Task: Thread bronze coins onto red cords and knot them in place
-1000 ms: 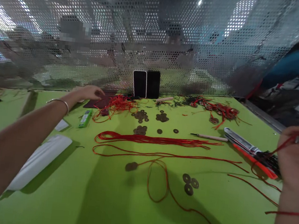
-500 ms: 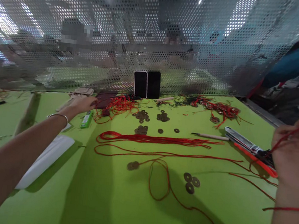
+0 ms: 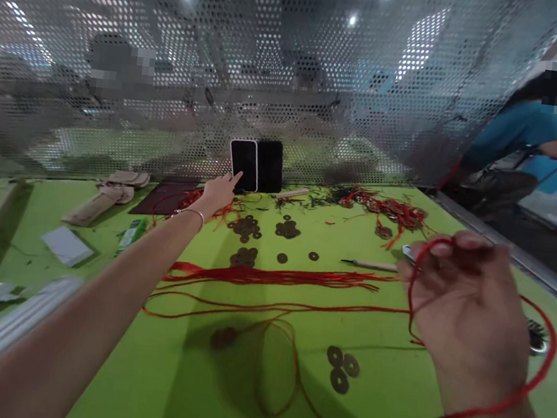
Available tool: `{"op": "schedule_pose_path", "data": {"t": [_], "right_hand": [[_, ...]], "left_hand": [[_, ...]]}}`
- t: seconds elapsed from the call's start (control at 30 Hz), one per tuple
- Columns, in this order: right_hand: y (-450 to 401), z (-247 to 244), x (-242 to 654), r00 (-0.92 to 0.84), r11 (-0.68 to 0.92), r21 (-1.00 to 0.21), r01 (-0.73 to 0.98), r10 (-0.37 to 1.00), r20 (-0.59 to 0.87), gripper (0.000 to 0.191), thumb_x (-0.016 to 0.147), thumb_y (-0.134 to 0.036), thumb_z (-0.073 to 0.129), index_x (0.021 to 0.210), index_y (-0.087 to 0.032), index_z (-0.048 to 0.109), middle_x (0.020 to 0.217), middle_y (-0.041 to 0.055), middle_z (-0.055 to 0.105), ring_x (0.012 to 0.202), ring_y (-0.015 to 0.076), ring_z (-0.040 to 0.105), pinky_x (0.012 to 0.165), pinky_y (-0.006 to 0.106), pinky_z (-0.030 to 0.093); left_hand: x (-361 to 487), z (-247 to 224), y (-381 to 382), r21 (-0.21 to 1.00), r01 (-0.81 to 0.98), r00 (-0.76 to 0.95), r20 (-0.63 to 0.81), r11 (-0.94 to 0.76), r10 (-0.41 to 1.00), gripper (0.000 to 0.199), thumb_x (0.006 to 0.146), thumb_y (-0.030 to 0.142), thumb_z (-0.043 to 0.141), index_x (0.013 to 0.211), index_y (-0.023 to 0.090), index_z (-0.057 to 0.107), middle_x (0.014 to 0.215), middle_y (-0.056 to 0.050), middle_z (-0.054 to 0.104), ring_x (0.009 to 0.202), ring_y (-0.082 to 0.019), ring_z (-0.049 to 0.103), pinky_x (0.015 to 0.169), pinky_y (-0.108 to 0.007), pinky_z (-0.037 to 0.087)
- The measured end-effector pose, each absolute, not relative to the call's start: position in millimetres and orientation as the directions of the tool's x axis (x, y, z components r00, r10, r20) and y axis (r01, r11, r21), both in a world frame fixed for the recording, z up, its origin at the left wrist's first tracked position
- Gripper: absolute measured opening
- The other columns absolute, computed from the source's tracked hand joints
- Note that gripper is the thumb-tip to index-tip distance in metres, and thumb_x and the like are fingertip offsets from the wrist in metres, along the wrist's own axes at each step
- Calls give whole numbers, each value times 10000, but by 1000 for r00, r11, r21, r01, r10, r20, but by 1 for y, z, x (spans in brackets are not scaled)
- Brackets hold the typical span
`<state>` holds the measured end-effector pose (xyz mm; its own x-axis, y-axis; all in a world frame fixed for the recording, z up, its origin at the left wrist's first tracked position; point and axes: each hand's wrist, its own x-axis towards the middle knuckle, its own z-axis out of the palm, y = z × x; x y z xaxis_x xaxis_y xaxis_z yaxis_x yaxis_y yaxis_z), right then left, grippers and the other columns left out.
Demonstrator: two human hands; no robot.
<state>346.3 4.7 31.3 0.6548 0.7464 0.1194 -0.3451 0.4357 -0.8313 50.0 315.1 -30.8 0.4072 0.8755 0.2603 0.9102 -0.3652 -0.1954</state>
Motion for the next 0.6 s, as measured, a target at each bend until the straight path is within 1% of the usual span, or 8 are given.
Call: {"op": "schedule_pose_path", "data": {"t": [0.1, 0.17, 0.2, 0.27, 0.33, 0.4, 0.47, 0.6], "right_hand": [[5, 23, 342, 595, 391, -860, -329, 792, 133, 221, 848, -439, 559, 704, -272, 579, 706, 17, 431, 678, 151, 529, 523, 304, 463], [4, 18, 339, 556, 365, -870, -331, 821, 133, 239, 847, -460, 551, 693, -277, 555, 701, 17, 402, 659, 158, 512, 503, 308, 458], [2, 17, 336, 544, 360, -871, -335, 829, 133, 253, 848, -472, 541, 685, -278, 542, 693, 15, 381, 642, 160, 500, 491, 309, 452], [-1, 14, 329, 521, 349, -871, -345, 844, 131, 272, 847, -486, 526, 667, -283, 526, 668, 11, 346, 610, 166, 477, 456, 302, 432], [-4, 11, 323, 472, 307, -886, -348, 874, 118, 274, 864, -474, 490, 664, -292, 536, 652, 24, 369, 613, 178, 481, 431, 295, 416], [-4, 6, 319, 394, 242, -905, -349, 914, 93, 288, 877, -464, 459, 663, -293, 551, 671, 55, 459, 640, 192, 512, 437, 301, 429], [-3, -1, 318, 349, 206, -914, -351, 934, 76, 290, 865, -482, 472, 668, -289, 564, 720, 75, 538, 654, 199, 542, 461, 312, 465], [2, -13, 313, 336, 197, -912, -359, 939, 71, 258, 841, -484, 529, 693, -282, 589, 740, 65, 562, 641, 184, 583, 513, 296, 527]], "left_hand": [[46, -33, 320, -182, 906, 420, 266, -383, 868, 626, 845, 139, 372, 1449, 144, 208, 1230, -182, 489, 1097, -316, 513, 886, -446, 439], [36, -33, 318, -178, 879, 476, 259, -443, 840, 575, 889, 191, 330, 1447, 153, 199, 1263, -161, 469, 1140, -292, 484, 943, -427, 407], [29, -33, 316, -178, 856, 517, 243, -486, 821, 541, 910, 232, 313, 1440, 171, 221, 1277, -142, 464, 1153, -275, 476, 968, -411, 391], [13, -34, 312, -178, 794, 607, 176, -581, 775, 485, 927, 331, 327, 1399, 220, 315, 1282, -93, 476, 1154, -236, 478, 997, -363, 375], [-6, -36, 309, -174, 739, 671, 96, -651, 735, 446, 920, 386, 360, 1340, 242, 411, 1267, -61, 503, 1153, -204, 484, 1002, -314, 373], [-25, -38, 307, -176, 720, 687, 45, -671, 725, 406, 921, 360, 360, 1290, 236, 471, 1259, -55, 520, 1161, -187, 482, 1005, -296, 370], [-43, -40, 306, -187, 738, 664, 32, -648, 747, 381, 918, 300, 344, 1259, 232, 500, 1261, -55, 526, 1161, -186, 486, 998, -304, 381], [-66, -39, 302, -207, 813, 567, 66, -544, 821, 370, 867, 200, 374, 1188, 248, 552, 1207, -52, 567, 1109, -210, 528, 925, -328, 444]]}}
